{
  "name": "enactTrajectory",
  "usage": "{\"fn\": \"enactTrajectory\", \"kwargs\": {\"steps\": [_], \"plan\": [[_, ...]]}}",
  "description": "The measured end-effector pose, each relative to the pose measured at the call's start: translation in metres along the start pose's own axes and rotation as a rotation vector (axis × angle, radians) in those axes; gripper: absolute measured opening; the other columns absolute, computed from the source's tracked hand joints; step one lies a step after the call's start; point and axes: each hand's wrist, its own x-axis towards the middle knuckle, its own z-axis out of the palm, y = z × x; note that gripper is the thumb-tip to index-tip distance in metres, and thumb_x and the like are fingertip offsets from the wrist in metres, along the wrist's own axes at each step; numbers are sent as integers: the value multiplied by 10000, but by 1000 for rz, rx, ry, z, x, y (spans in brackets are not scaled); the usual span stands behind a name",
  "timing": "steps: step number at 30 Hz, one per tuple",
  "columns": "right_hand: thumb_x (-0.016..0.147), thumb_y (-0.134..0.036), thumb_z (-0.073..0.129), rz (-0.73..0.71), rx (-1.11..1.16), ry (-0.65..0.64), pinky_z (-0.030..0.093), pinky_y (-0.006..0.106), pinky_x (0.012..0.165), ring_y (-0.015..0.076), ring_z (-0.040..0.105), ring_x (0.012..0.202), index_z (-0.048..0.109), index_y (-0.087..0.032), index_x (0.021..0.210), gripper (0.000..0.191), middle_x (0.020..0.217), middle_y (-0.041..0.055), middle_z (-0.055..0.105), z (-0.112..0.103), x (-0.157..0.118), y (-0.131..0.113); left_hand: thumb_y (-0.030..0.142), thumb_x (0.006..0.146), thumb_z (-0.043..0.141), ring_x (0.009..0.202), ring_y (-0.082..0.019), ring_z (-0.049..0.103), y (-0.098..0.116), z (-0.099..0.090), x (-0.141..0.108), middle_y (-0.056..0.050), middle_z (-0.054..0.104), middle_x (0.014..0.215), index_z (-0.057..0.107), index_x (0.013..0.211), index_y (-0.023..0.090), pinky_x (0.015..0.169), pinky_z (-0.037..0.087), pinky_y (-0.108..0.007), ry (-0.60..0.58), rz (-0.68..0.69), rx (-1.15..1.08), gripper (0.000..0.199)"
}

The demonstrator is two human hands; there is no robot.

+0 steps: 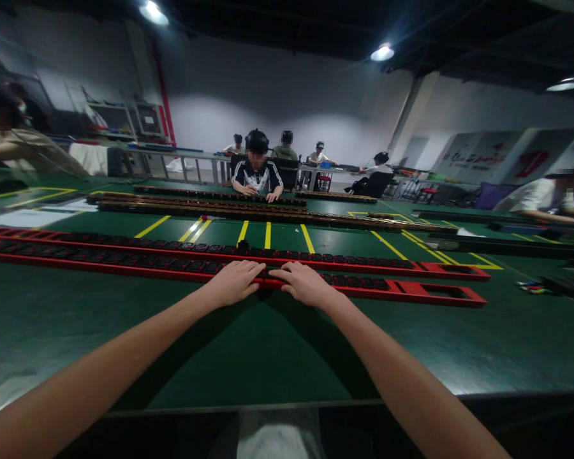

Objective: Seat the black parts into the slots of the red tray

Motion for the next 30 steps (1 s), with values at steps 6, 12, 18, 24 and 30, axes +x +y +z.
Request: {"fn": "enactTrajectory", "kwargs": {"steps": [6, 12, 18, 24, 30], "plan": [[925, -244, 619, 46, 44, 19, 437, 435, 1010, 270, 556, 1191, 398, -282, 1514, 630, 1315, 122, 587, 0, 1, -2, 326, 937, 514, 1285, -292, 543, -1, 2, 0, -165, 555, 1429, 417, 1471, 140, 1060, 410, -419, 5, -21, -6, 573], [904, -252, 637, 86, 101, 27, 445, 439, 1012, 280, 572, 1191, 284, -263, 1568, 752, 1329, 138, 595, -3, -1, -2, 425, 894, 583, 1272, -332, 554, -1, -3, -1, -211, 563, 1412, 388, 1479, 100, 1066, 393, -442, 47, -114, 39, 697], [915, -280, 622, 86, 128, 22, 430, 446, 1058, 295, 547, 1248, 380, -184, 1525, 663, 1393, 157, 565, -6, -1, -2, 645, 854, 576, 1113, -345, 629, -4, -10, -3, -185, 683, 1195, 594, 1235, 126, 978, 445, -459, 37, -208, 89, 645], [946, -357, 593, 124, 120, 20, 437, 458, 1052, 311, 543, 1263, 536, -140, 1404, 510, 1365, 172, 592, -7, 1, -5, 715, 855, 521, 1040, -323, 656, -8, -7, -2, -161, 709, 1115, 642, 1095, 152, 919, 473, -429, -1, -246, 83, 624], [959, -340, 582, 125, 88, 71, 428, 459, 1054, 308, 545, 1257, 553, -105, 1379, 482, 1344, 182, 604, 0, 6, -11, 661, 870, 546, 1047, -338, 655, -7, -6, -2, -166, 707, 1114, 636, 1115, 138, 910, 479, -447, 0, -235, 61, 584]]}}
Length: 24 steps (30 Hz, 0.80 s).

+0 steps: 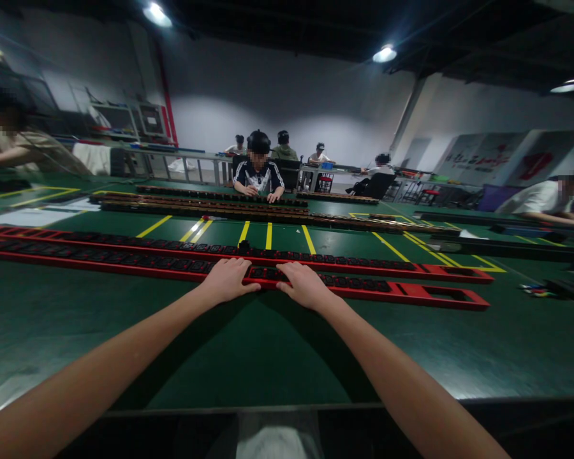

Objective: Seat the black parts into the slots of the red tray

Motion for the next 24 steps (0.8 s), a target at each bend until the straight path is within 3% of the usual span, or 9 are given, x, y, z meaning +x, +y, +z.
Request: {"fn": "enactTrajectory", "kwargs": {"steps": [3, 7, 10, 15, 18, 24], "plan": [[949, -257, 591, -56, 27, 19, 421, 447, 1064, 284, 540, 1258, 524, -123, 1406, 481, 1361, 163, 596, 4, 2, -4, 575, 871, 595, 1089, -337, 634, 1, 2, -1, -168, 690, 1163, 617, 1168, 133, 954, 462, -456, 37, 22, -3, 533], [909, -181, 627, -86, 75, 67, 423, 440, 1060, 265, 528, 1257, 539, -162, 1384, 484, 1355, 149, 592, 8, 3, -4, 385, 878, 627, 1233, -317, 553, 8, 4, -3, -147, 636, 1290, 537, 1315, 154, 1110, 338, -498, 136, 114, -39, 502], [877, -141, 643, -90, 122, 97, 425, 442, 1053, 254, 532, 1236, 541, -185, 1373, 508, 1338, 137, 595, 9, 2, -1, 297, 887, 604, 1248, -293, 535, 14, 2, -3, -128, 632, 1285, 531, 1310, 162, 1139, 309, -505, 175, 202, -108, 450], [846, -57, 588, -113, 166, 144, 440, 413, 1019, 227, 554, 1157, 596, -191, 1257, 433, 1249, 107, 626, 13, 2, 3, 231, 917, 552, 1143, -266, 577, 18, -5, -4, -100, 662, 1173, 613, 1119, 169, 1091, 377, -488, 219, 320, -171, 219], [850, -67, 581, -118, 168, 163, 458, 402, 982, 223, 561, 1110, 609, -188, 1189, 361, 1199, 99, 635, 16, 2, 4, 243, 932, 554, 1161, -264, 562, 15, -5, -5, -101, 634, 1222, 654, 1018, 179, 1055, 422, -462, 209, 418, -198, 147], [850, -95, 601, -112, 164, 150, 464, 411, 975, 233, 555, 1106, 593, -175, 1169, 329, 1184, 106, 629, 13, 1, 5, 269, 926, 593, 1284, -294, 494, 15, 2, -6, -119, 544, 1380, 669, 1102, 199, 1092, 406, -496, 162, 455, -229, 205]]}}
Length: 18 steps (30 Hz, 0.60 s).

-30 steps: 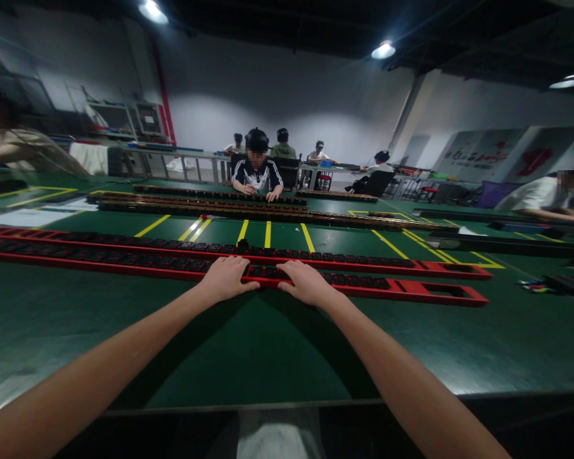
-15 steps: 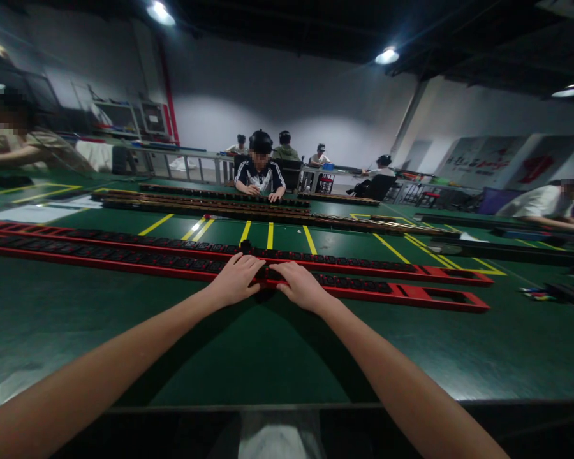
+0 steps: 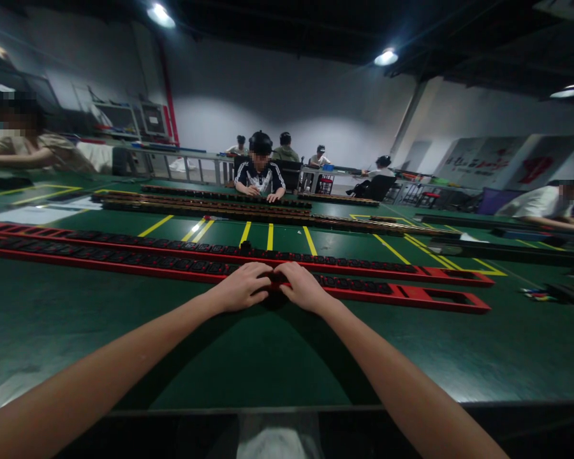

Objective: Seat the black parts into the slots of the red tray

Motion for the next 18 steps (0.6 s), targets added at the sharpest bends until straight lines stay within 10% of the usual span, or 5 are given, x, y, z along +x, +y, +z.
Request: {"fn": "enactTrajectory", "kwargs": {"steps": [18], "plan": [[844, -118, 631, 26, 23, -7, 468, 411, 960, 234, 555, 1064, 596, -173, 1090, 255, 1135, 102, 638, -2, 2, -2, 258, 952, 555, 1280, -285, 507, 2, -5, 1, -119, 567, 1358, 726, 1078, 193, 1099, 413, -474, 51, 39, 79, 222]]}}
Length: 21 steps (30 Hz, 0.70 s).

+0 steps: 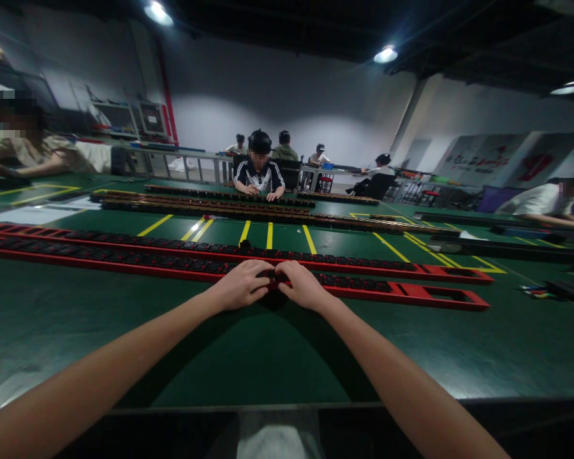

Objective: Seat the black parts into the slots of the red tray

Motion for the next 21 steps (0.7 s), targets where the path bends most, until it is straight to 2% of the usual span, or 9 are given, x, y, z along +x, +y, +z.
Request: {"fn": "enactTrajectory", "kwargs": {"steps": [7, 12, 16, 21], "plan": [[826, -45, 566, 5, 142, 113, 458, 388, 1001, 211, 546, 1094, 581, -176, 1165, 363, 1166, 94, 619, 5, -1, 6, 251, 959, 532, 1224, -296, 525, 2, -2, -1, -142, 571, 1293, 720, 1085, 173, 1052, 443, -464, 57, -5, 60, 239], [850, -48, 533, 5, 240, 232, 433, 420, 1042, 211, 556, 1118, 603, -197, 1125, 320, 1138, 82, 620, 7, 1, 8, 247, 964, 504, 1085, -274, 560, 3, -3, -1, -126, 611, 1141, 694, 1153, 182, 978, 483, -463, 84, -41, 38, 276], [841, -37, 534, -7, 266, 268, 456, 402, 1009, 208, 571, 1079, 621, -197, 1082, 302, 1093, 76, 614, 5, 2, 8, 234, 967, 501, 1141, -264, 564, -2, 1, -2, -115, 627, 1205, 681, 1174, 185, 1027, 465, -447, 94, -38, -1, 279], [819, -4, 517, -14, 269, 287, 469, 387, 978, 203, 593, 1038, 634, -179, 1064, 323, 1046, 74, 628, 5, 1, 10, 219, 947, 515, 1212, -269, 574, -9, 8, -4, -115, 642, 1273, 670, 1198, 178, 1116, 408, -501, 117, -64, -35, 297]]}}
